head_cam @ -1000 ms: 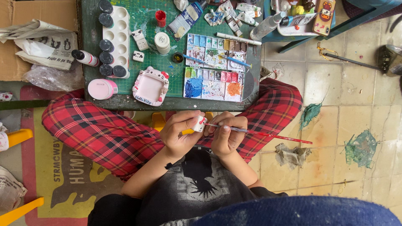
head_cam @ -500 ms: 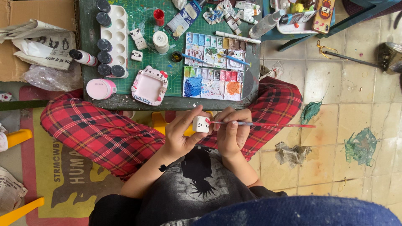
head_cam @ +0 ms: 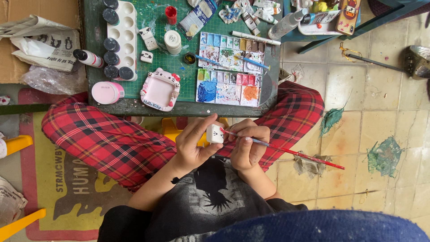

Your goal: The person sits on a low stool on the floor at a cluttered work table and paints a Hello Kitty-shaped ceramic dish with a paintbrush, dipping into a watercolor palette and small paint containers. They then set the dish on the table and paint a small white cat figurine with the brush.

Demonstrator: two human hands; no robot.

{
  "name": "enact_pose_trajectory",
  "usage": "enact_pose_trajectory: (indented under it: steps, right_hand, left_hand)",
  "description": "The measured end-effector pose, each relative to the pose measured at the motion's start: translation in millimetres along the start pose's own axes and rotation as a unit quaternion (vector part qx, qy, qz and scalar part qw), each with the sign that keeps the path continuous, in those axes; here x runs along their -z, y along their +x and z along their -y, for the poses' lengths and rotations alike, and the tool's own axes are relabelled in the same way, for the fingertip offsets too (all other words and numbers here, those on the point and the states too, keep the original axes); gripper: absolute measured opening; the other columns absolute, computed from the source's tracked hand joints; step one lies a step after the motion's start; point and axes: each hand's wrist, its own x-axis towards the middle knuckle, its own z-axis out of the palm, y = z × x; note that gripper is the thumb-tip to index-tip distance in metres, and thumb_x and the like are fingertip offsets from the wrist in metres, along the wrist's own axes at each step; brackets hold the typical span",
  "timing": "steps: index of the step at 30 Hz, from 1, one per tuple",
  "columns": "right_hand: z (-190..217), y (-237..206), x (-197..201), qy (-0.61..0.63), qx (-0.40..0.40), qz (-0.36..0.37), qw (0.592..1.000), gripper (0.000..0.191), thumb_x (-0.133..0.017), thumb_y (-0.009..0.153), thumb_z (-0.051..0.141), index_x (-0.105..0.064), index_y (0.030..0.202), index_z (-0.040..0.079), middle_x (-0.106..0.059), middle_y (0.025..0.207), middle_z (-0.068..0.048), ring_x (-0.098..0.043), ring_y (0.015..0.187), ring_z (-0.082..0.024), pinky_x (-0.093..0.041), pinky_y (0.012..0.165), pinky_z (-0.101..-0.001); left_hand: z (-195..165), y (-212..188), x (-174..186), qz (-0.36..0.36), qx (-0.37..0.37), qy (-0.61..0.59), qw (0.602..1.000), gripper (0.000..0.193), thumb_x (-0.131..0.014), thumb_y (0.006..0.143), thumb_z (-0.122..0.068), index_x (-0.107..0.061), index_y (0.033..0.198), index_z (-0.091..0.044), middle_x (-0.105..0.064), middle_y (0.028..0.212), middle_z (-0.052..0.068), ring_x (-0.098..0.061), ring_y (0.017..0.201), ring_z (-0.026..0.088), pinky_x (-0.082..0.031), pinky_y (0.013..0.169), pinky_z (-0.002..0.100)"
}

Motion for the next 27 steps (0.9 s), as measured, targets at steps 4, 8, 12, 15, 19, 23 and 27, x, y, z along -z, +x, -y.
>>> enact_pose_trajectory:
  steps: [4,8,12,15,19,23,27]
  right_hand:
    - [1.9,0.7,0.7,-0.012,-0.003,0.011,1.000,0.025,-0.050,0.113,0.028,-0.043,0.111,0.004,-0.059,0.090,-0.016,-0.053,0.071,-0.015,-0.052,0.065,-0.0282]
    - [3.8,0.9,1.7,-0.024,-0.005,0.022,0.999,0.023,-0.049,0.113,0.025,-0.043,0.111,0.004,-0.059,0.091,-0.016,-0.054,0.073,-0.015,-0.053,0.067,-0.0285]
    - [4.3,0.8,2.5,-0.037,-0.010,0.028,0.999,0.022,-0.047,0.113,0.024,-0.043,0.111,0.003,-0.059,0.093,-0.017,-0.054,0.074,-0.015,-0.053,0.068,-0.0285]
    - [4.0,0.9,3.0,-0.033,-0.012,0.033,0.999,0.021,-0.047,0.113,0.024,-0.043,0.111,0.003,-0.060,0.094,-0.017,-0.054,0.074,-0.016,-0.053,0.069,-0.0287]
    - [4.8,0.9,4.3,-0.034,-0.012,0.039,0.999,0.020,-0.046,0.113,0.023,-0.043,0.111,0.003,-0.059,0.095,-0.017,-0.054,0.075,-0.016,-0.053,0.070,-0.0291]
    - [5.8,1.1,4.7,-0.032,-0.020,0.035,0.999,0.019,-0.046,0.113,0.022,-0.043,0.111,0.003,-0.060,0.095,-0.017,-0.053,0.077,-0.015,-0.053,0.072,-0.0294]
    - [6.6,1.1,4.4,-0.029,-0.024,0.035,0.999,0.018,-0.046,0.113,0.021,-0.043,0.111,0.003,-0.059,0.097,-0.018,-0.054,0.077,-0.016,-0.052,0.073,-0.0297]
  left_hand:
    - [0.2,0.3,-1.3,-0.005,-0.003,0.004,1.000,0.061,-0.074,0.100,-0.038,-0.056,0.143,0.000,-0.073,0.113,0.012,-0.074,0.103,0.021,-0.061,0.089,0.032]
    - [0.6,0.0,-1.3,-0.007,-0.006,0.005,1.000,0.060,-0.074,0.100,-0.038,-0.056,0.142,0.000,-0.073,0.113,0.011,-0.074,0.104,0.021,-0.062,0.089,0.032]
    - [1.4,0.3,-1.9,-0.007,-0.010,0.010,1.000,0.060,-0.073,0.100,-0.039,-0.056,0.142,0.000,-0.073,0.113,0.011,-0.073,0.104,0.021,-0.062,0.089,0.032]
    - [1.4,0.4,-2.3,-0.013,-0.013,0.014,1.000,0.059,-0.074,0.099,-0.039,-0.057,0.141,-0.001,-0.073,0.112,0.011,-0.073,0.103,0.021,-0.062,0.088,0.032]
    - [0.6,0.1,-1.3,-0.008,-0.006,0.009,1.000,0.059,-0.074,0.100,-0.038,-0.057,0.141,-0.001,-0.073,0.113,0.011,-0.074,0.104,0.021,-0.062,0.089,0.032]
    - [0.2,1.2,-1.5,-0.010,-0.007,0.008,1.000,0.059,-0.075,0.099,-0.038,-0.057,0.141,-0.001,-0.073,0.113,0.011,-0.074,0.104,0.021,-0.062,0.089,0.032]
    - [-0.9,2.2,-0.8,-0.011,-0.005,0.015,1.000,0.058,-0.075,0.099,-0.038,-0.058,0.140,0.000,-0.073,0.112,0.011,-0.074,0.103,0.021,-0.062,0.089,0.032]
